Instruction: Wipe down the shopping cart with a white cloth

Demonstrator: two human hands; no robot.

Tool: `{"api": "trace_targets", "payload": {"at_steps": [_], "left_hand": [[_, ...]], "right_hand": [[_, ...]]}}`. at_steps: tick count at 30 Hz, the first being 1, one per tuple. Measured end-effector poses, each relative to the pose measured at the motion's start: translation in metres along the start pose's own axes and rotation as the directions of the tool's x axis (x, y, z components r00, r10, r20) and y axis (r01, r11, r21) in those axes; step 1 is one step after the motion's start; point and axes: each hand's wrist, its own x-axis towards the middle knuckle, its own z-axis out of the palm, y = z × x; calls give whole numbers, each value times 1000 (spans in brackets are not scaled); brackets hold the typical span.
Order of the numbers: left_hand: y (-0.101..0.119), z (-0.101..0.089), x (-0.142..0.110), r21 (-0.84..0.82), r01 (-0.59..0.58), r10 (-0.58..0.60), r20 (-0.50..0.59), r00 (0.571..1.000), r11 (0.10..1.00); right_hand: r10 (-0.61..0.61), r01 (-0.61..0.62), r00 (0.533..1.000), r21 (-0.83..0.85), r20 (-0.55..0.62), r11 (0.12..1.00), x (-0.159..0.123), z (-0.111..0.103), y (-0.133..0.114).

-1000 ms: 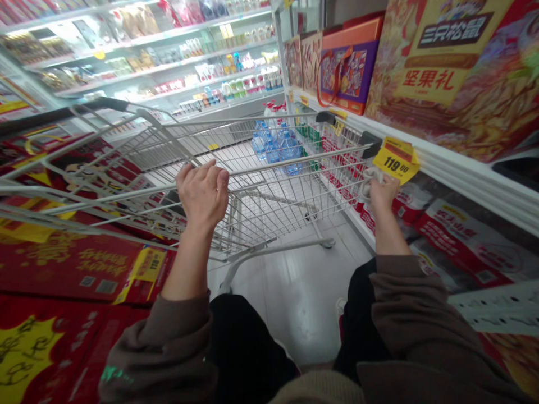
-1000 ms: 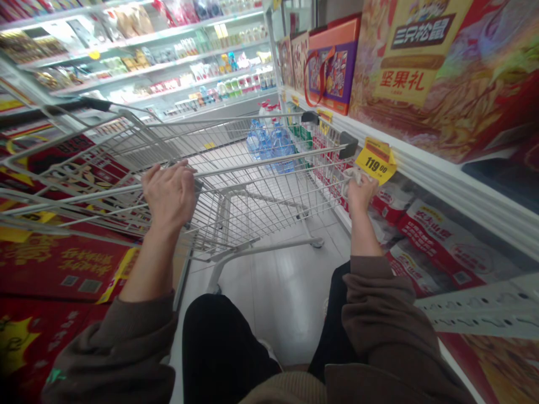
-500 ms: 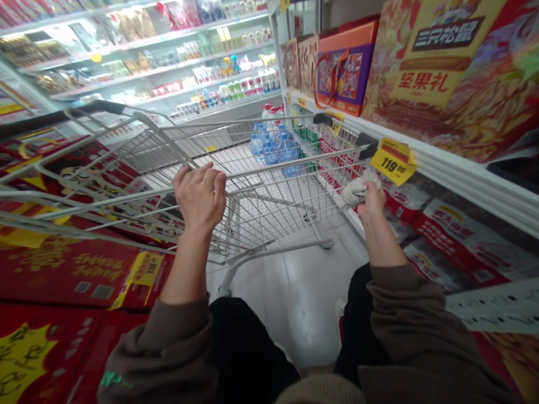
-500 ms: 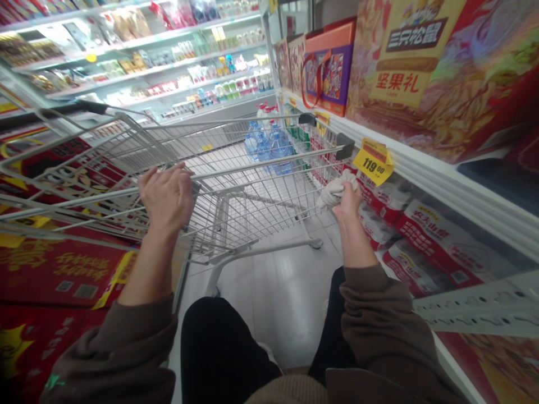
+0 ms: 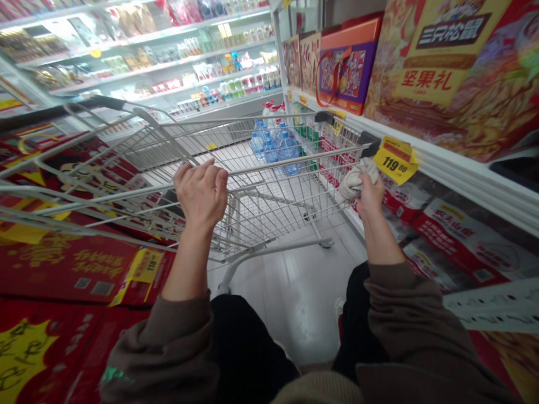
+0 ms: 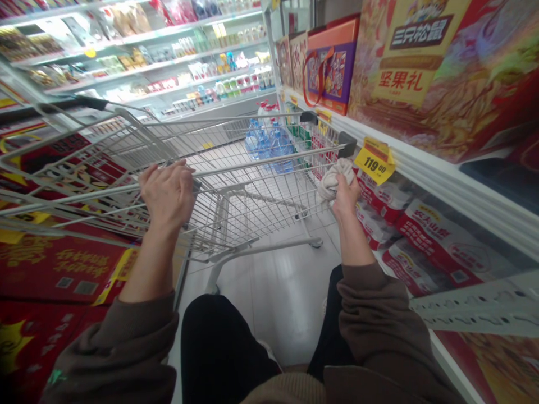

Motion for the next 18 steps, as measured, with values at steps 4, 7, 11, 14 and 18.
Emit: {"api": "trace_targets", "payload": {"at_steps": [4, 7, 11, 14, 18], "left_hand": [[0, 0, 0, -37, 12, -12, 0, 1000, 999], [0, 0, 0, -40, 20, -20, 2, 1000, 999], [0, 1, 0, -54, 23, -23, 1, 1000, 998], [0, 1, 0, -53, 26, -26, 6, 1000, 998], [1, 1, 0, -37, 33, -33, 18, 999, 999]], "right_hand": [[44, -43, 994, 4, -99, 999, 4, -4, 1], [45, -46, 993, -4, -112, 999, 4, -5, 2], [-76, 75, 997, -194, -2, 978, 4, -2, 3], [-127, 114, 992, -334, -16, 936, 4, -5, 4], [-191, 161, 981, -462, -19, 872, 8, -15, 4]]}}
